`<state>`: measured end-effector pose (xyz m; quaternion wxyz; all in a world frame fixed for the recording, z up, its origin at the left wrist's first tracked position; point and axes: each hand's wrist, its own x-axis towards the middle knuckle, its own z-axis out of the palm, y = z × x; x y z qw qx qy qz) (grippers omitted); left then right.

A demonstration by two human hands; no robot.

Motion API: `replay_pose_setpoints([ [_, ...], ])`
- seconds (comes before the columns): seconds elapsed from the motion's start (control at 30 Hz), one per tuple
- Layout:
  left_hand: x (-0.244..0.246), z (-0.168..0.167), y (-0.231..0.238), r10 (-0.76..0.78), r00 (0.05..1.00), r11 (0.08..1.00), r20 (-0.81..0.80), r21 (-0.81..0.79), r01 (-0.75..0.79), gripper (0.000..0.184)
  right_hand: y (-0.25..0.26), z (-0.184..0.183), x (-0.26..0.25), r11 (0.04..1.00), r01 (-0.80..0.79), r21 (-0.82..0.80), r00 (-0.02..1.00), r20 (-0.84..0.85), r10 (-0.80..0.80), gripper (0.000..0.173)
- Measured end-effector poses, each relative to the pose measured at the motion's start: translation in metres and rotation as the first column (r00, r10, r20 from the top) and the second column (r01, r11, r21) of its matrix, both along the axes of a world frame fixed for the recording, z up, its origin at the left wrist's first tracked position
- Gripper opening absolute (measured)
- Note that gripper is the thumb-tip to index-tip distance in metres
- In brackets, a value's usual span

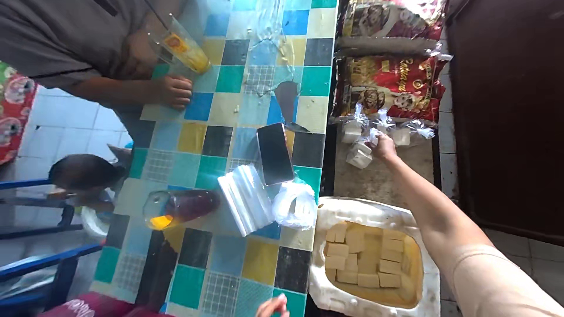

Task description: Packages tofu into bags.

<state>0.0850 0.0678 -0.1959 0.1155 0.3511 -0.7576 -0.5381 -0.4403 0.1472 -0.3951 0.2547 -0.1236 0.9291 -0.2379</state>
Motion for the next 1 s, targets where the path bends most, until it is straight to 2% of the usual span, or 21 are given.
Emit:
replay_pose_setpoints([
  [0.07, -0.013, 0.0, -0.017, -0.012, 0.998, 0.985, 0.059, -0.17, 0.022, 0.029, 0.009, 0.004, 0.001, 1.0, -0.004, -0.022, 1.0, 0.01, 0.005, 0.074],
  [0.13, -0.031, -0.005, -0.045, 0.003, 0.996, 0.925, 0.094, -0.379, 0.033, 0.026, 0.016, 0.022, 0.009, 0.998, 0.013, -0.059, 1.0, 0.021, -0.012, 0.084],
  [0.2, -0.054, -0.016, -0.079, -0.009, 0.995, 0.838, 0.104, -0.542, 0.064, 0.025, 0.025, 0.056, 0.026, 0.994, 0.026, -0.105, 1.0, -0.004, -0.026, 0.076],
  [0.27, -0.074, -0.03, -0.111, -0.051, 0.977, 0.769, 0.206, -0.617, 0.171, 0.034, 0.042, 0.082, 0.047, 0.985, 0.017, -0.171, 0.998, -0.057, -0.027, 0.061],
  [0.33, -0.09, -0.039, -0.132, -0.086, 0.893, 0.769, 0.442, -0.54, 0.342, 0.043, 0.064, 0.106, 0.072, 0.97, 0.004, -0.242, 0.998, -0.056, -0.018, 0.052],
  [0.37, -0.092, -0.044, -0.137, -0.097, 0.854, 0.776, 0.511, -0.499, 0.387, 0.04, 0.077, 0.117, 0.086, 0.96, 0.003, -0.278, 0.998, -0.055, -0.019, 0.048],
  [0.4, -0.089, -0.054, -0.139, -0.091, 0.86, 0.759, 0.502, -0.524, 0.386, 0.034, 0.091, 0.128, 0.104, 0.951, 0.013, -0.308, 0.998, -0.049, -0.03, 0.046],
  [0.47, -0.079, -0.071, -0.143, -0.063, 0.934, 0.68, 0.351, -0.67, 0.298, 0.021, 0.114, 0.152, 0.143, 0.923, 0.092, -0.373, 0.994, -0.023, -0.108, 0.042],
  [0.57, -0.077, -0.075, -0.148, -0.081, 0.972, 0.623, 0.222, -0.749, 0.223, 0.014, 0.134, 0.175, 0.206, 0.848, 0.286, -0.447, 0.953, 0.041, -0.3, 0.035],
  [0.63, -0.083, -0.068, -0.153, -0.124, 0.967, 0.64, 0.222, -0.727, 0.249, 0.011, 0.139, 0.184, 0.243, 0.788, 0.406, -0.463, 0.908, 0.109, -0.404, 0.032],
  [0.7, -0.086, -0.062, -0.16, -0.176, 0.955, 0.651, 0.238, -0.7, 0.295, 0.012, 0.143, 0.188, 0.273, 0.759, 0.453, -0.468, 0.885, 0.136, -0.445, 0.029],
  [0.8, -0.084, -0.032, -0.159, -0.225, 0.936, 0.707, 0.27, -0.617, 0.347, 0.025, 0.154, 0.191, 0.307, 0.783, 0.439, -0.44, 0.888, 0.078, -0.453, 0.029],
  [0.87, -0.089, -0.021, -0.16, -0.216, 0.943, 0.756, 0.252, -0.568, 0.325, 0.03, 0.161, 0.189, 0.319, 0.811, 0.407, -0.42, 0.897, 0.014, -0.443, 0.027],
  [1.0, -0.099, -0.022, -0.165, -0.236, 0.925, 0.862, 0.299, -0.374, 0.341, 0.023, 0.17, 0.186, 0.339, 0.841, 0.383, -0.383, 0.903, -0.036, -0.428, 0.026],
])
